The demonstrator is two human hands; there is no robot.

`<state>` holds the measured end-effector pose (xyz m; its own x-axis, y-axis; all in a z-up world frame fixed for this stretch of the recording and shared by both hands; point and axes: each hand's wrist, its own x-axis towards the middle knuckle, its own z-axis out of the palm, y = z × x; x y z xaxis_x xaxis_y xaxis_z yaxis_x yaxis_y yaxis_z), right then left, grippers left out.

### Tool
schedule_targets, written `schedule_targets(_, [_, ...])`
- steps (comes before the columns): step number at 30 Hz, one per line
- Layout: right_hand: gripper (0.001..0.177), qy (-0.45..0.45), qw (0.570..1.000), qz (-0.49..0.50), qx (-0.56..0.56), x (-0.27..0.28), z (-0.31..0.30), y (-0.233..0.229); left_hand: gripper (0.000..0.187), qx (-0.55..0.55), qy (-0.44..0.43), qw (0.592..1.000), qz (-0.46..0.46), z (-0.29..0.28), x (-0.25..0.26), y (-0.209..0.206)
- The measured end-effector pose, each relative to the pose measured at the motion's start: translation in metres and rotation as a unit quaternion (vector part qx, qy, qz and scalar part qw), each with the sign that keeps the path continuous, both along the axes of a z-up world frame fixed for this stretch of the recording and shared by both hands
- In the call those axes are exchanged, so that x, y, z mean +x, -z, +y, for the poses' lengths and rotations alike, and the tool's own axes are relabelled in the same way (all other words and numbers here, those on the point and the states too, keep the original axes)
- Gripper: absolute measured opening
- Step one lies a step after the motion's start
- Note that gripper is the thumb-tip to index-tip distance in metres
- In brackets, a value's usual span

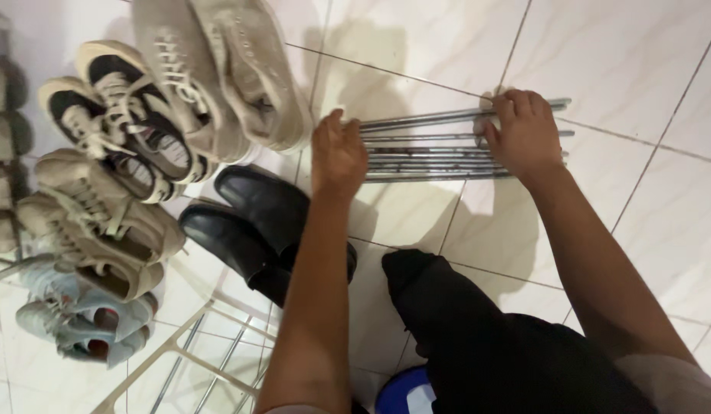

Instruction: The person assembles a white plastic shoe rack by inserting metal rods into the frame slots. They sit on the floor, repeatedly pick up rods, insert them into the rack, and adjust the frame to secure the components.

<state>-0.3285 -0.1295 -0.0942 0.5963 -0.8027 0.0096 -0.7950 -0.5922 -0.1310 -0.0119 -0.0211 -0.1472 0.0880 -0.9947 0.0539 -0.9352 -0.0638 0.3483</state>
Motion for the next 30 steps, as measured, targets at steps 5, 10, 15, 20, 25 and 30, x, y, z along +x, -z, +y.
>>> schedule_targets(5, [0.032, 0.024, 0.997, -0.074, 0.015, 0.014, 0.007, -0.033, 0.041, -0.056, -0.062, 0.992, 0.091, 0.031, -0.027, -0.042])
schedule_targets(10, [0.028, 0.009, 0.982, -0.184, 0.047, 0.040, 0.036, -0.102, 0.032, -0.058, -0.130, 0.975, 0.173, 0.085, -0.038, -0.138])
schedule_targets(15, [0.029, -0.049, 0.959, -0.207, 0.186, 0.071, 0.080, -0.222, 0.022, -0.101, -0.164, 0.955, 0.228, 0.174, -0.039, -0.237])
schedule_targets(20, [0.032, -0.065, 0.964, -0.161, 0.203, 0.094, 0.136, -0.327, 0.018, -0.072, -0.169, 0.961, 0.205, 0.251, -0.059, -0.301])
schedule_targets(25, [0.034, -0.117, 0.977, -0.095, 0.150, 0.107, 0.174, -0.392, 0.019, -0.079, -0.191, 0.965, 0.160, 0.306, -0.077, -0.354])
schedule_targets(30, [0.029, -0.193, 0.973, -0.078, 0.103, 0.114, 0.221, -0.438, 0.020, -0.096, -0.227, 0.960, 0.130, 0.367, -0.080, -0.397])
